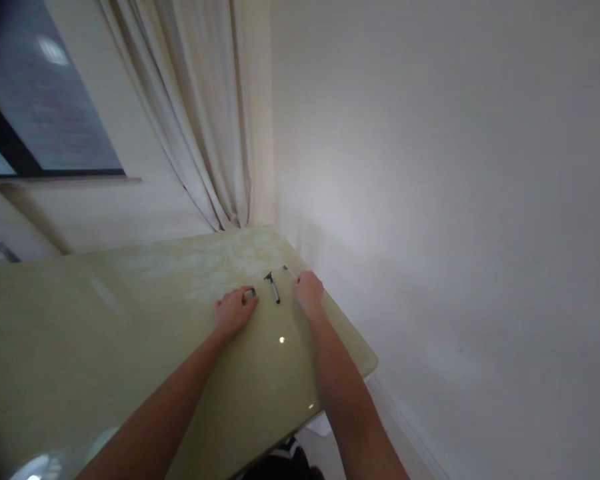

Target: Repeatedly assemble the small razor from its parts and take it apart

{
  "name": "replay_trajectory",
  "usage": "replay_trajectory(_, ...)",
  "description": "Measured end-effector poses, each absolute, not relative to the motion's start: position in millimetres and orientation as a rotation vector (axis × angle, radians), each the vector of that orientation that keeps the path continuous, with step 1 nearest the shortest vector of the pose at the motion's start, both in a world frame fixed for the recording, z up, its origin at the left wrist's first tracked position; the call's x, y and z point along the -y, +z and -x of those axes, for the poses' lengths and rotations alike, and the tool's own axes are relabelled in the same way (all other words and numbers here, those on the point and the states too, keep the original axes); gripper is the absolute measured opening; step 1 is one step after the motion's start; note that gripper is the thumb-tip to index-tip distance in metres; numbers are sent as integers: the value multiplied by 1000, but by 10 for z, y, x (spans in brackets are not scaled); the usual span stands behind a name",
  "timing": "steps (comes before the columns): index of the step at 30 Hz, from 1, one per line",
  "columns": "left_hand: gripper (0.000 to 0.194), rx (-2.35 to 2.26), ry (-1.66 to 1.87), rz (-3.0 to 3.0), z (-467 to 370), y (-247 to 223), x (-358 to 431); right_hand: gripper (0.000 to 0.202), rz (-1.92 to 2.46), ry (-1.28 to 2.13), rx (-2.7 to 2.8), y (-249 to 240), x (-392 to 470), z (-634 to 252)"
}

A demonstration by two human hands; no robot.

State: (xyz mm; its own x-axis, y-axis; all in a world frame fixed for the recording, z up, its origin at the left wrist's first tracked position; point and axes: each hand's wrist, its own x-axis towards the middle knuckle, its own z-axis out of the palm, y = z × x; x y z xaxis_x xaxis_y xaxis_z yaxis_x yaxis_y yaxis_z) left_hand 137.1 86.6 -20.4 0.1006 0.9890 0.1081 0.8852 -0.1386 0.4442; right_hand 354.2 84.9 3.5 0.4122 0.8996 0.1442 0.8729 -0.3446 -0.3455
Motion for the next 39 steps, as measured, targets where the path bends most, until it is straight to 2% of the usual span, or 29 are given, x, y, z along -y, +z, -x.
replay_trajectory(17, 44, -1856, 564, -2117, -1412, -206, -820, 21, 2395, 116, 1574, 86, -747, -3495)
replay_trajectory(22, 72, -1753, 662, -1991, -1378, -216, -796, 22, 2286, 37, 1590, 102, -770, -3496)
replay_trajectory(26, 80, -1327, 755, -1905, -1107, -275, -530, 18, 2000, -89, 1637, 88, -791, -3348)
replay_trajectory(28, 72, -1132, 785, -1838, -915, -299, -310, 18, 1831, -74, 1712, 49, -752, -3173)
replay_trajectory(31, 33, -980, 765, -1777, -697, -304, -6, 22, 1549, -26, 1906, -63, -611, -2828)
replay_trajectory(32, 28, -1001, 768, -1755, -663, -302, 63, 23, 1460, -19, 1975, -113, -552, -2715)
replay_trajectory(39, 36, -1073, 895, -1586, -709, -317, 124, 34, 1029, -14, 2329, -454, -361, -2394)
